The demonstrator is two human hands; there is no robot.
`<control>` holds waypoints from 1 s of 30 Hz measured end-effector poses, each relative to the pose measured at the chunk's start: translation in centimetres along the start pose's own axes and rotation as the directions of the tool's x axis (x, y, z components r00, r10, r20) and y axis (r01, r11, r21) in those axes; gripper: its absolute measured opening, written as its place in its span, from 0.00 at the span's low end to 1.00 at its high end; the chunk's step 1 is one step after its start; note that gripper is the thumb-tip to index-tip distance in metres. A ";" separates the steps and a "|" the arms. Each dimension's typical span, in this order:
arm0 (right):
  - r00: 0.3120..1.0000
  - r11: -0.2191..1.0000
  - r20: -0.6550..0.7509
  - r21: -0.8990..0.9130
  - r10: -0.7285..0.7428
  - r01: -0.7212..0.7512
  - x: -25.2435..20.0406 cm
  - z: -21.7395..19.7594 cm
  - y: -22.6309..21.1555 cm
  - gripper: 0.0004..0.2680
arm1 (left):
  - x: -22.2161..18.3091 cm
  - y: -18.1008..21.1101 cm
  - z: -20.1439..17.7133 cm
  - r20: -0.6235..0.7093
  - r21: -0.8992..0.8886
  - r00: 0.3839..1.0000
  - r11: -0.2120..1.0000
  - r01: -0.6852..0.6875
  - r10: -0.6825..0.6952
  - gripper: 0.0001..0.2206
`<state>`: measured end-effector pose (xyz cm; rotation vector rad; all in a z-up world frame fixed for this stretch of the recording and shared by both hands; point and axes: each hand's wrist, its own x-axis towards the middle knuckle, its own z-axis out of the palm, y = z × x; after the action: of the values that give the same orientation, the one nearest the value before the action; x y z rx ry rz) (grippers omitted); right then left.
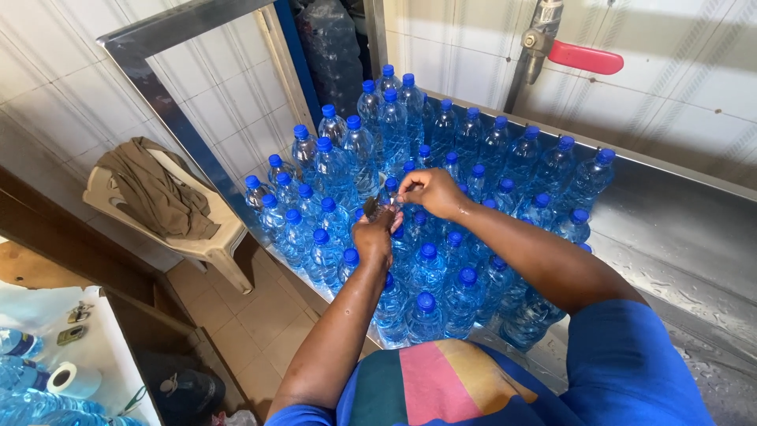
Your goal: The person stands at a stainless steel counter and applies small white labels to the necks of numerous blue-capped water bottles arranged in rows. They use a handheld device to assist with the labeling process, moving systematically across the bottles.
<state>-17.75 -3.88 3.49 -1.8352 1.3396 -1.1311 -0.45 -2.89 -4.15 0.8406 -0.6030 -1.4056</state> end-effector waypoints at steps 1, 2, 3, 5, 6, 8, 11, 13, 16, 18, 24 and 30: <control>1.000 1.000 0.001 -0.001 -0.001 0.001 -0.3 -0.3 -1.1 0.05 | 0.0 0.0 0.0 -0.001 -0.002 1.000 1.000 -0.001 0.001 0.14; 1.000 0.995 0.015 0.102 0.019 -0.021 -0.6 -0.6 -2.3 0.04 | 0.1 0.1 -0.1 -0.005 0.007 1.000 1.000 -0.007 0.007 0.13; 0.999 0.978 0.031 0.204 0.038 -0.044 -0.9 -0.9 -3.3 0.04 | 0.1 0.1 -0.1 -0.011 0.016 1.000 1.000 -0.014 0.014 0.13; 0.987 0.959 0.158 0.275 0.023 -0.067 -0.4 -1.4 -1.2 0.05 | -1.4 1.4 0.5 -0.021 0.050 1.000 0.999 -0.020 0.021 0.13; 0.960 0.935 0.279 0.341 0.000 -0.099 -0.1 -1.7 -0.1 0.06 | -2.1 2.0 0.9 -0.029 0.086 0.999 0.996 -0.024 0.027 0.13; 0.932 0.936 0.360 0.316 0.032 -0.154 -0.6 -3.1 -2.0 0.09 | -1.8 1.6 0.9 -0.031 0.088 0.999 0.996 -0.016 0.019 0.12; 0.942 0.937 0.324 0.294 0.087 -0.188 1.3 -4.0 0.2 0.13 | -0.8 0.7 0.5 -0.023 0.082 1.000 0.997 -0.010 0.012 0.11; 0.972 0.937 0.205 0.303 0.113 -0.172 3.7 -4.5 3.5 0.12 | -0.4 0.3 0.2 -0.012 0.078 1.000 0.997 -0.010 0.011 0.12; 0.965 0.918 -0.185 -0.317 0.186 -0.238 8.1 -5.5 10.5 0.07 | -0.5 0.1 0.2 0.002 0.106 1.000 0.994 0.019 -0.020 0.15; 0.920 0.626 -0.303 -0.674 0.250 -0.392 11.4 -6.4 17.2 0.06 | -0.8 0.3 0.3 0.030 0.091 0.999 0.995 0.025 -0.028 0.12; 0.976 0.607 -0.164 -0.764 0.142 -0.216 11.1 -4.4 22.2 0.05 | -1.1 0.2 0.4 0.041 0.005 0.998 0.999 0.054 -0.054 0.10; 0.979 0.564 -0.160 -0.823 -0.125 -0.063 8.4 -3.0 19.8 0.09 | -0.6 -0.8 -0.1 0.067 0.001 0.998 1.000 -0.015 0.015 0.11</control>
<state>-28.09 -18.10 -9.35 -2.4218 2.2428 -0.7263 -0.90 -2.29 -4.74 0.7909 -0.6599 -1.4241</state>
